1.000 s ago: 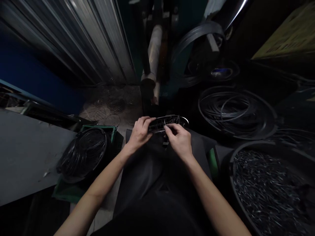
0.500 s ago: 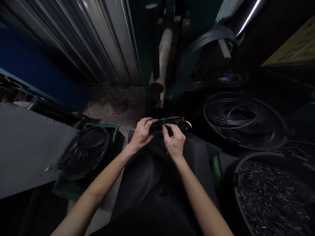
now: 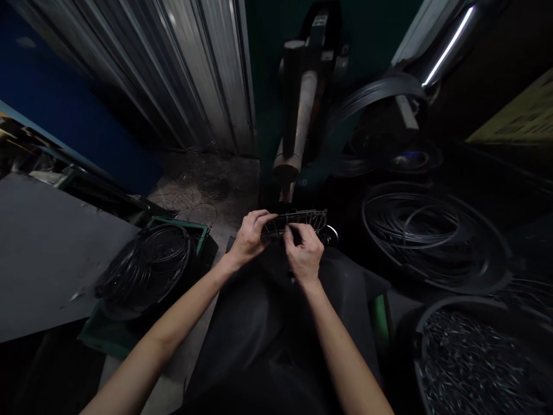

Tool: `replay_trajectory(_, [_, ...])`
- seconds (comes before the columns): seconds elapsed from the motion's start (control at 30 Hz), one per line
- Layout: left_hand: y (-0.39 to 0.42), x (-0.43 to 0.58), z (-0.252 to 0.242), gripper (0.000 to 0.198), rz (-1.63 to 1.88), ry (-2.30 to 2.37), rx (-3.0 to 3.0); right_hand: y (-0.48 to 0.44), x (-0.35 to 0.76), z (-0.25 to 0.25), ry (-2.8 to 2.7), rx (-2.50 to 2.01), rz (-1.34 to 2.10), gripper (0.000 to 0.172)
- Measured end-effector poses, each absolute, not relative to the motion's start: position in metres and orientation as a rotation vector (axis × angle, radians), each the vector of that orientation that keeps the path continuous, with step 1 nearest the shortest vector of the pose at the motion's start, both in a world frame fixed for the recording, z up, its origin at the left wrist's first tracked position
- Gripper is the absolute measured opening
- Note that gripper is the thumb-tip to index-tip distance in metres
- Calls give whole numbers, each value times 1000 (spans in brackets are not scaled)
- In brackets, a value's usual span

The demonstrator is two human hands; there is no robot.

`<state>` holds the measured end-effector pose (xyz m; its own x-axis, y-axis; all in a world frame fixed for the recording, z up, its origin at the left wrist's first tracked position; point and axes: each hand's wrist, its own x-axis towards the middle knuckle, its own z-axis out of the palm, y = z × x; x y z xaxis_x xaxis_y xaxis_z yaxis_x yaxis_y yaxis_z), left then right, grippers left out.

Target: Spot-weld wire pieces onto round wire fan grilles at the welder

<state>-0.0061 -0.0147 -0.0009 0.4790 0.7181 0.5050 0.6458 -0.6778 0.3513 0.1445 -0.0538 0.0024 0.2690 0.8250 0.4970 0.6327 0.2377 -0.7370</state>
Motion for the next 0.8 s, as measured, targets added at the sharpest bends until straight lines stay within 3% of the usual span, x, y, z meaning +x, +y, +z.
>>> replay_trajectory(0.8, [18, -7, -4, 48, 992, 1191, 2621, -25, 145, -2, -1459, -1462, 170, 24])
